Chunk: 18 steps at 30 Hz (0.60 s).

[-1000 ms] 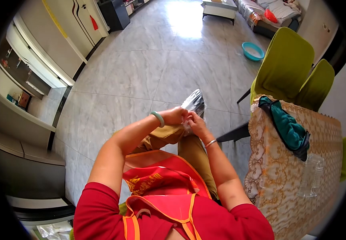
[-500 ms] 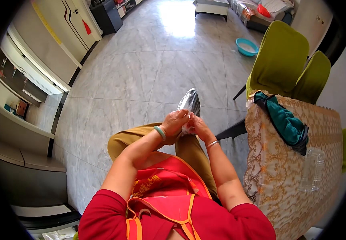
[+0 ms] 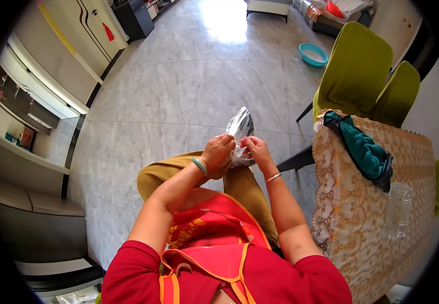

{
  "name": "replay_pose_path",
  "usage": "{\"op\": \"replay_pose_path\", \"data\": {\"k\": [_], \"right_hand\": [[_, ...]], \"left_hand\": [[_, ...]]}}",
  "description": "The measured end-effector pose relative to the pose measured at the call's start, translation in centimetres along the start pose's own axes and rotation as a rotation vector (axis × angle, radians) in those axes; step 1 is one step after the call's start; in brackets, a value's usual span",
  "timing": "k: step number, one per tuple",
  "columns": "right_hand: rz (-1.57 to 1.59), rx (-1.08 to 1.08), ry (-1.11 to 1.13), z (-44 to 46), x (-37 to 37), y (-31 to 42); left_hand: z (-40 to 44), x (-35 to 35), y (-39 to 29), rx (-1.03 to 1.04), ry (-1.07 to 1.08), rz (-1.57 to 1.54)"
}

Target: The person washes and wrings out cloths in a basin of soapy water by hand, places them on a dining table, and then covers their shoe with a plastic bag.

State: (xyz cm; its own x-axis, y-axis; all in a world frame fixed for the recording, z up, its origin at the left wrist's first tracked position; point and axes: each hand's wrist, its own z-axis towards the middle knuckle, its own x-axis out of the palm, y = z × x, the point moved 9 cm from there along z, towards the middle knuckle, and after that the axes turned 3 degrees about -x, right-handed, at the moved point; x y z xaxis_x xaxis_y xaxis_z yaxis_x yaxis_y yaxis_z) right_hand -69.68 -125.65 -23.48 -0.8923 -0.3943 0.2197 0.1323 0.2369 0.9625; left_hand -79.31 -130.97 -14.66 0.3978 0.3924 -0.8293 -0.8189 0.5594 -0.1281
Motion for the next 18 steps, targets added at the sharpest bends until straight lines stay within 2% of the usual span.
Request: {"op": "replay_pose_path", "data": {"k": [4, 6, 18], "right_hand": [[-0.073, 0.021, 0.044, -0.5, 0.8, -0.3], [0.010, 0.184, 0.112, -0.9, 1.3, -1.8], [0.078, 0.122, 0.153, -0.7, 1.5, -1.2]], "left_hand": [[-0.2, 0.7, 0.4, -0.057, 0.013, -0.011], [-0.2, 1.0, 0.3, -0.061, 0.028, -0.021], [-0.7, 1.5, 0.9, -0.164, 0.060, -0.099]]}}
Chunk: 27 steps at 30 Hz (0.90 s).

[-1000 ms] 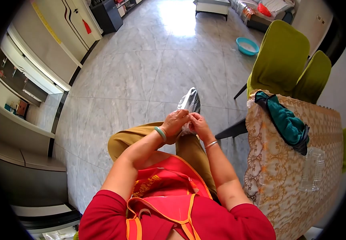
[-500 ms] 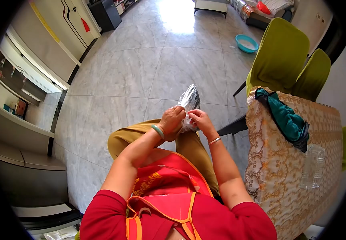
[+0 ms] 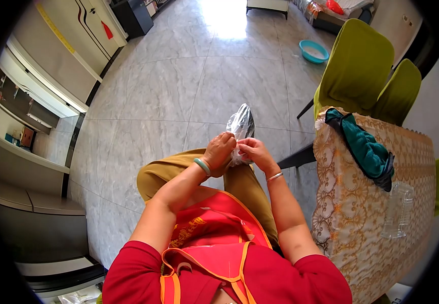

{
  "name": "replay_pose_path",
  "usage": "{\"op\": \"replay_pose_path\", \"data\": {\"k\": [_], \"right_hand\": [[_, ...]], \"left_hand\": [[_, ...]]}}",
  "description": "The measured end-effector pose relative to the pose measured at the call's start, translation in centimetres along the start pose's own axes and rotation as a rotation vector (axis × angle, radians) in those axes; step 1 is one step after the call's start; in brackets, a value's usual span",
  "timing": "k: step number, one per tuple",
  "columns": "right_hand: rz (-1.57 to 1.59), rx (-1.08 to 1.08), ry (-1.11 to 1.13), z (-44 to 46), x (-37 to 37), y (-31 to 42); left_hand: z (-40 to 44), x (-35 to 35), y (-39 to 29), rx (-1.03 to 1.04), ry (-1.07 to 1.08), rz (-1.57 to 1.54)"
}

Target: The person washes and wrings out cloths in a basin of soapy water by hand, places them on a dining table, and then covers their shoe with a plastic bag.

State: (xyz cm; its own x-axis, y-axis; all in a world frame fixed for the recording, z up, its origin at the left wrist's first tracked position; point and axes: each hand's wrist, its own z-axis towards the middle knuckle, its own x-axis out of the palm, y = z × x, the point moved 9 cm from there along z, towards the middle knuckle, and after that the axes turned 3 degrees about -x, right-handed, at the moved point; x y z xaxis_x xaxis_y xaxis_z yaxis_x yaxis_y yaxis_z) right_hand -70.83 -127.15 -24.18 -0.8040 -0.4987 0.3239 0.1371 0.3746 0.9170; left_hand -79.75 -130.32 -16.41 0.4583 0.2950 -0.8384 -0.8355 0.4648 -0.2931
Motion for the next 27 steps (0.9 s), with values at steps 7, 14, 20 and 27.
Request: {"op": "replay_pose_path", "data": {"k": [7, 14, 20, 27], "right_hand": [[0.132, -0.148, -0.051, 0.2, -1.0, 0.5], [0.042, -0.178, -0.373, 0.4, -6.7, -2.7], [0.015, -0.112, -0.439, -0.9, -8.7, -6.0], [-1.120, -0.301, -0.031, -0.9, -3.4, -1.0]], "left_hand": [[0.4, -1.4, -1.4, 0.046, -0.077, 0.043], [-1.4, 0.0, 2.6, -0.015, 0.064, 0.050], [-3.3, 2.5, 10.5, -0.483, 0.253, -0.194], [-3.3, 5.6, 10.1, -0.996, 0.296, -1.238]]}}
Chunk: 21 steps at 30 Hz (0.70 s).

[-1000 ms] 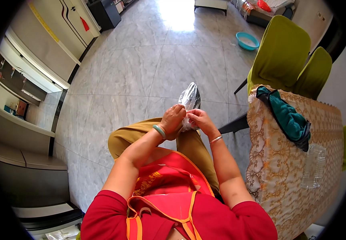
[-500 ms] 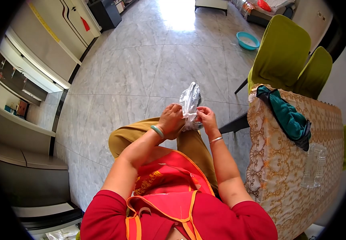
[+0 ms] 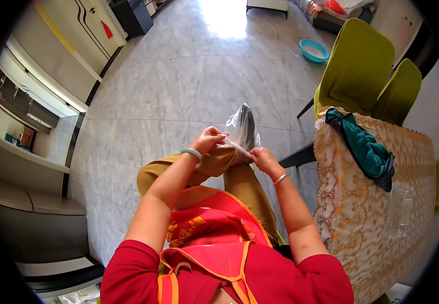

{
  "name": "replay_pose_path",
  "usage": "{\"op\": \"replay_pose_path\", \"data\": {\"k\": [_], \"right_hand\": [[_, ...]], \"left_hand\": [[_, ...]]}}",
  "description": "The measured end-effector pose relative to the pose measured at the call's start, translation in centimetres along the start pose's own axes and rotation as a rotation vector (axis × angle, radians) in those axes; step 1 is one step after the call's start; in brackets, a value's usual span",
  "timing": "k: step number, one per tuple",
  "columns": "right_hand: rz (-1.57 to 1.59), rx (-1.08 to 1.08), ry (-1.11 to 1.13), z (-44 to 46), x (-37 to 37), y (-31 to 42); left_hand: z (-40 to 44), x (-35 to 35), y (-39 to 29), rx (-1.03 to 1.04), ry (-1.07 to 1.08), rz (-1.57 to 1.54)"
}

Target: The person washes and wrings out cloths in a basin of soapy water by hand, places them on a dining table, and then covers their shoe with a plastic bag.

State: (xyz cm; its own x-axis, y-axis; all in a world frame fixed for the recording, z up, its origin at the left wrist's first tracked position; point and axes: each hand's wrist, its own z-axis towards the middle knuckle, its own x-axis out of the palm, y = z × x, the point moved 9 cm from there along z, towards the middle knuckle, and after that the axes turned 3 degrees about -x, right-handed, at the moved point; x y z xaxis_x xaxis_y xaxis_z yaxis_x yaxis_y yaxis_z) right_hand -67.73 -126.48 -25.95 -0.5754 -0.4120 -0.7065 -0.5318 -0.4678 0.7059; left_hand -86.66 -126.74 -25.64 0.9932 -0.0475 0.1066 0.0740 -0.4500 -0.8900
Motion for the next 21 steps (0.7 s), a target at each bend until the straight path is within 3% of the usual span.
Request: {"op": "replay_pose_path", "data": {"k": [2, 5, 10, 21], "right_hand": [[-0.133, 0.061, -0.015, 0.3, 0.2, -0.2], [-0.281, 0.100, -0.041, 0.0, -0.2, -0.7], [-0.030, 0.083, -0.266, -0.2, -2.0, -2.3], [0.139, 0.231, -0.253, -2.0, 0.4, -5.9]], "left_hand": [[0.3, 0.8, 0.5, -0.011, -0.077, -0.273], [1.5, 0.0, 2.1, 0.027, -0.251, -0.271], [2.4, -1.0, 4.0, -0.025, -0.389, -0.290], [3.6, -2.0, 5.4, -0.095, -0.529, -0.425]]}}
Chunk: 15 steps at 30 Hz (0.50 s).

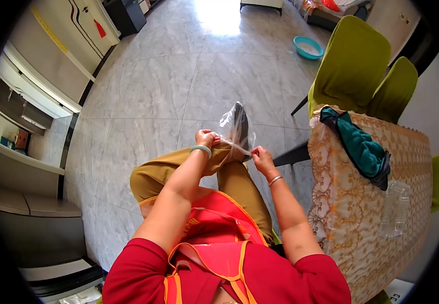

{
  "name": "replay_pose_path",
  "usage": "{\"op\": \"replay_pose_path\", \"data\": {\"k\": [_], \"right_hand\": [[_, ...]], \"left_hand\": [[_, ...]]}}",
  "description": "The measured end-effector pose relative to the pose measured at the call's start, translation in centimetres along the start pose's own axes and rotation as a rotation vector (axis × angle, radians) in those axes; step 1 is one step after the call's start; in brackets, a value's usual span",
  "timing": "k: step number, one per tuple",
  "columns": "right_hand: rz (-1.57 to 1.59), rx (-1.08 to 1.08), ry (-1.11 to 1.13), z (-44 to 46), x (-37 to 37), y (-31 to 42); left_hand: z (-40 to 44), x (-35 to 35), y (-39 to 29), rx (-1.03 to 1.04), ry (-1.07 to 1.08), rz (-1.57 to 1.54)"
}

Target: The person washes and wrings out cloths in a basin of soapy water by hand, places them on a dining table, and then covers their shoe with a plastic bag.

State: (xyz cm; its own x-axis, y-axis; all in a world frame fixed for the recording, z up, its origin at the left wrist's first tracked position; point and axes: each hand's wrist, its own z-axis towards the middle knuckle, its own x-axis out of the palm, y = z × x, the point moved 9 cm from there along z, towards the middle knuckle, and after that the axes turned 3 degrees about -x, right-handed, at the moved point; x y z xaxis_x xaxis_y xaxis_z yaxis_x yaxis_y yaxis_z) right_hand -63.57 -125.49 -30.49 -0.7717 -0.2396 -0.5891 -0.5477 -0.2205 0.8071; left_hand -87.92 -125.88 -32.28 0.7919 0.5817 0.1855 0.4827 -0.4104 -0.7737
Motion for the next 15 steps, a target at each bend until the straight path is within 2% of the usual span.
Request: {"op": "replay_pose_path", "data": {"k": [2, 4, 5, 7, 8, 9, 10, 11, 12, 14, 15], "right_hand": [[0.028, 0.030, 0.011, -0.2, 0.2, -0.7], [0.482, 0.279, 0.060, -1.1, 1.2, -2.4], [0.607, 0.331, 0.027, -1.5, 1.0, -2.9], [0.696, 0.384, 0.001, -2.2, -0.8, -2.5], [0.782, 0.442, -0.015, -3.0, -1.7, -2.2], [0.912, 0.479, 0.018, -3.6, -2.1, -1.2], [0.916, 0.477, 0.010, -4.0, -2.8, 0.0], [1.152, 0.475, 0.032, -4.3, -3.0, 1.7], [1.386, 0.462, 0.056, -4.3, -3.4, 3.6], [1.472, 0.405, 0.074, -4.8, -4.9, 7.5], [1.557, 0.354, 0.097, -4.8, -5.3, 9.1]], "left_hand": [[0.4, 0.0, -0.1, 0.023, -0.009, -0.003], [-0.2, 0.7, -1.1, 0.101, 0.088, 0.160], [-0.2, 0.6, -1.4, 0.111, 0.093, 0.157], [-1.7, -0.1, -4.4, 0.385, 0.054, 0.422], [-1.8, -0.8, -4.5, 0.385, 0.060, 0.426], [-1.4, -0.8, -5.3, 0.476, 0.085, 0.531], [-3.0, -0.1, -6.6, 0.564, 0.110, 0.638], [-4.9, 0.3, -7.1, 0.613, 0.133, 0.537], [-6.1, 1.2, -7.2, 0.653, 0.199, 0.567], [-8.5, 3.7, -6.6, 0.703, 0.394, 0.510], [-13.2, 5.1, -7.5, 0.660, 0.434, 0.541]]}}
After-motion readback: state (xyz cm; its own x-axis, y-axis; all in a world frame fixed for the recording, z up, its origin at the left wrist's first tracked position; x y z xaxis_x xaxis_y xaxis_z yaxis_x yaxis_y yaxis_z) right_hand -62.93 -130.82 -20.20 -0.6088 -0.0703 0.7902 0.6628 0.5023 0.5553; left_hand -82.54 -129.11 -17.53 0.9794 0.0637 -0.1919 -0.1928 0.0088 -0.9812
